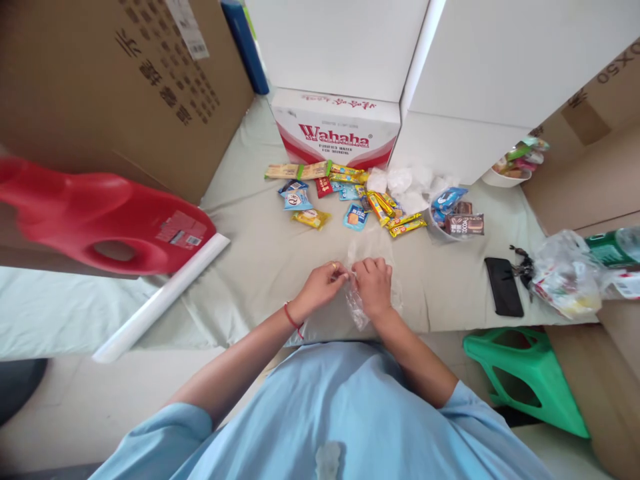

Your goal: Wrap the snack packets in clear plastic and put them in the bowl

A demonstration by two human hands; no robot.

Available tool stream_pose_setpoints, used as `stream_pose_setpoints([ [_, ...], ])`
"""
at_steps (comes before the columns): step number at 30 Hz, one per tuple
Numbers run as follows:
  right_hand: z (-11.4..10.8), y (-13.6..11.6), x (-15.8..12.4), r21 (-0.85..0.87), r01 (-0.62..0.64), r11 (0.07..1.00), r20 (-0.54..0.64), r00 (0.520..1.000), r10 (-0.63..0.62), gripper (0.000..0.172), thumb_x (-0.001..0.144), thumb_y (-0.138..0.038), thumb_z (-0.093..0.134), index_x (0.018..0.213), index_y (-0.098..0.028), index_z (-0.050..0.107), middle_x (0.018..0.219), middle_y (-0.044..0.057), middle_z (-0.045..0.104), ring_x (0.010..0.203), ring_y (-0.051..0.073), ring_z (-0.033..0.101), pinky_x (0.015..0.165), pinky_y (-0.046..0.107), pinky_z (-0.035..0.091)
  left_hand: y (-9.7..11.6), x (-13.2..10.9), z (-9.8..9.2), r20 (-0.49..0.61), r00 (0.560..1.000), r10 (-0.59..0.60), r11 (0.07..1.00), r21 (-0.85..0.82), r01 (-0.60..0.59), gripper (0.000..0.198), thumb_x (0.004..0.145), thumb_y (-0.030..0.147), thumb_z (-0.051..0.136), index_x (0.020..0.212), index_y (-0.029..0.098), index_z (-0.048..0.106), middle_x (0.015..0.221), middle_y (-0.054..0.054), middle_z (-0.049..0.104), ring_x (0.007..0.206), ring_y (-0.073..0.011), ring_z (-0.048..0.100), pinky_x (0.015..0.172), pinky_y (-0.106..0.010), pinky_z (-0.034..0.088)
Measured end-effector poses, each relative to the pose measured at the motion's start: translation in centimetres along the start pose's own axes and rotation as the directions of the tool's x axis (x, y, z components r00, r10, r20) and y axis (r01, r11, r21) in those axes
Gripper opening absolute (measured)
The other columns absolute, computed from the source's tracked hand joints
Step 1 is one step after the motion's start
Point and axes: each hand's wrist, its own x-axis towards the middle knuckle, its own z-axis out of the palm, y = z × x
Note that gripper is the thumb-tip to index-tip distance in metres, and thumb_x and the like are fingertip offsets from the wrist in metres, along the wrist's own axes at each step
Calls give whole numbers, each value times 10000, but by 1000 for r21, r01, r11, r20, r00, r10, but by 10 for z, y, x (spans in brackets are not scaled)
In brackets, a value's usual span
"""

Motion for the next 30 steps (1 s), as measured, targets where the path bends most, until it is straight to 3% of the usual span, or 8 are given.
stream_pose_setpoints([
  [2, 1, 2, -3, -21, 10, 1000, 6, 1000, -10, 185, 1008, -364, 612, 932, -228, 710, 940, 107, 695, 991, 312, 509, 799, 422, 341, -12, 1, 1, 5, 1000, -17, 999, -39, 17, 146, 913, 257, 583, 796, 206, 652, 815, -19, 693, 795, -181, 642, 747, -309, 495],
  [5, 4, 4, -6, -39, 4, 999, 19, 1000, -3, 228, 1022, -387, 586, 912, -220, 696, 923, 108, 685, 979, 310, 507, 802, 423, 337, -20, -1, -2, -35, 999, -33, 996, -82, 30, 180, 936, 327, 570, 831, 202, 645, 816, -18, 684, 777, -175, 626, 745, -312, 497],
  [10, 10, 4, -6, -81, -6, 997, 22, 1000, 8, 189, 995, -358, 604, 900, -204, 660, 941, 114, 670, 978, 309, 496, 801, 422, 329, -11, 0, 0, -110, 992, -63, 998, -35, 60, 286, 855, 464, 712, 911, 202, 611, 812, 4, 621, 750, -168, 573, 715, -311, 452],
  [16, 14, 5, -7, -63, -8, 998, -10, 1000, 7, 140, 957, -344, 641, 927, -207, 645, 934, 91, 669, 962, 295, 499, 809, 401, 344, -14, 8, 4, -74, 995, -72, 995, -68, 67, 72, 815, 249, 682, 797, 197, 634, 741, 20, 583, 706, -147, 520, 699, -294, 402],
  [20, 22, 13, -10, 60, -27, 998, -43, 999, 29, 172, 999, -340, 593, 1008, -190, 677, 975, 100, 700, 966, 283, 541, 879, 410, 412, -31, 6, -18, -77, 988, -131, 955, -278, 105, 125, 862, 312, 637, 823, 194, 630, 748, 19, 600, 715, -137, 546, 709, -278, 445],
  [24, 31, 24, -15, 162, 50, 985, -3, 999, -50, 308, 1035, -317, 523, 1225, -142, 691, 1210, 155, 708, 1125, 299, 570, 1026, 449, 452, -45, -4, -51, 8, 957, -289, 757, -610, 234, 341, 740, 461, 813, 827, 198, 614, 781, 26, 618, 727, -125, 580, 661, -244, 472],
  [27, 34, 26, -20, 115, 86, 990, 72, 993, -95, 442, 1030, -366, 544, 1402, -145, 636, 1485, 179, 588, 1320, 330, 502, 1126, 497, 415, -51, -12, -74, 48, 927, -371, 647, -703, 296, 439, 656, 462, 907, 855, 198, 618, 890, -2, 695, 834, -140, 660, 719, -248, 523],
  [30, 35, 27, -25, 43, 109, 993, 141, 983, -114, 484, 1034, -391, 547, 1465, -180, 610, 1608, 155, 491, 1440, 343, 424, 1199, 531, 355, -57, -17, -93, 42, 908, -417, 599, -738, 310, 480, 623, 440, 945, 875, 197, 617, 938, -23, 738, 863, -152, 703, 736, -256, 547],
])
